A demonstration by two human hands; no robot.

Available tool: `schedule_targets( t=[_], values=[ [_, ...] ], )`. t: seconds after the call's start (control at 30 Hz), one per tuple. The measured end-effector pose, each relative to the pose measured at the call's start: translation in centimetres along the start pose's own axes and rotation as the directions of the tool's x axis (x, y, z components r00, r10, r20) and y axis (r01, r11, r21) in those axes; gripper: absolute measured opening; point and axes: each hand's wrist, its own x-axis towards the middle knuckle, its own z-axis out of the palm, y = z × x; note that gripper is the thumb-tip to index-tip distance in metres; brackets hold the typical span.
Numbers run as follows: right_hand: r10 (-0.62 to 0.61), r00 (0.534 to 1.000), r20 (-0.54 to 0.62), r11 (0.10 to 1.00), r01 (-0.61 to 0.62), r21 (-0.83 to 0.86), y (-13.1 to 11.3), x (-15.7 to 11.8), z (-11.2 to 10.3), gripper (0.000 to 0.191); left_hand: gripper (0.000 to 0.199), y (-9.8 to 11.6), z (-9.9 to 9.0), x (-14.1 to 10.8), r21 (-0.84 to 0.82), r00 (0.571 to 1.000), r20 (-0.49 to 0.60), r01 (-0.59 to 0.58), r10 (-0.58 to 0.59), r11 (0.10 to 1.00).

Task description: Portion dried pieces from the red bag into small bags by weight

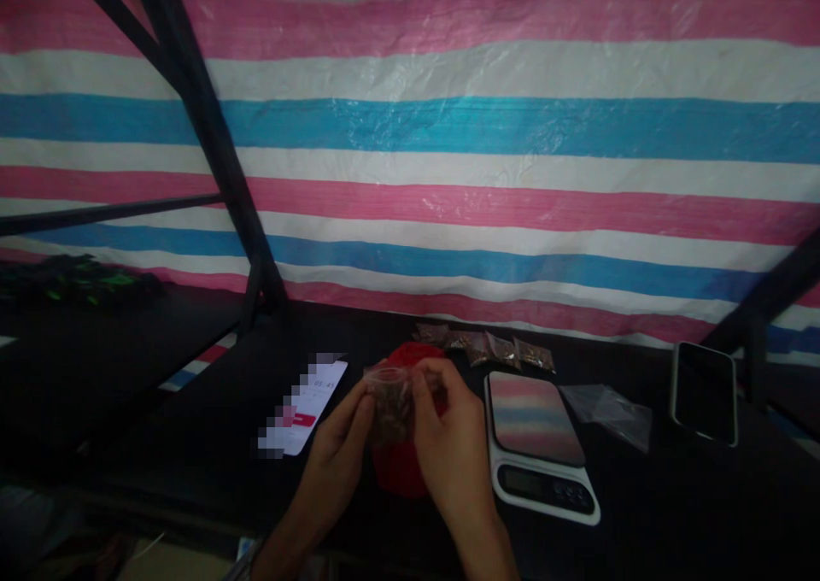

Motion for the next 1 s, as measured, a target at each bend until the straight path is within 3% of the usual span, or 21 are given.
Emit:
schedule_targets(
  t=[0.07, 0.2, 0.3, 0.37, 0.47, 0.57, 0.67, 1.0],
  values=[
    [0.009, 1.000, -0.020, 1.000, -0.009, 0.013, 0.4, 0.6, -1.1, 0.034, 0.050, 0.2, 0.4, -0.3, 0.061, 0.999, -0.031, 0.009, -0.007, 0.998],
    [-0.022, 0.988, -0.154, 0.998, 0.011, -0.069, 1.6, 1.9, -3.4, 0.038, 0.038, 0.1, 0.8, -0.9, 0.381, 0.975, -0.160, -0.084, 0.155, 0.921],
    [-0.043, 0.989, -0.144, 0.991, 0.024, -0.130, 2.5, 2.2, -3.7, 0.033, 0.040, -0.7, 0.9, -1.1, 0.538, 0.965, -0.243, 0.047, 0.102, 0.841],
    [-0.068, 0.995, -0.077, 0.983, 0.054, -0.173, 3.0, 2.1, -3.1, 0.026, 0.047, -1.6, 0.8, -1.1, 0.507, 0.967, -0.254, 0.110, 0.026, 0.855],
    [-0.092, 0.992, 0.083, 0.961, 0.110, -0.253, 3.3, 1.6, -2.0, 0.020, 0.042, -2.7, 0.5, -0.6, 0.347, 0.974, -0.222, 0.117, -0.040, 0.930],
    [-0.029, 0.960, 0.278, 0.944, 0.117, -0.307, 3.4, 0.9, -1.2, 0.015, 0.038, -3.0, 0.1, 0.0, 0.150, 0.973, -0.201, 0.146, -0.114, 0.978],
    [0.037, 0.919, 0.392, 0.927, 0.115, -0.356, 3.6, 0.6, -1.2, 0.022, 0.036, -2.8, -0.3, 0.3, 0.079, 0.966, -0.210, 0.169, -0.150, 0.982],
    [0.050, 0.956, 0.288, 0.788, 0.140, -0.599, 3.6, 0.9, -1.6, 0.033, 0.034, -3.4, -0.5, 0.2, 0.050, 0.971, -0.201, 0.141, -0.129, 0.989]
  ],
)
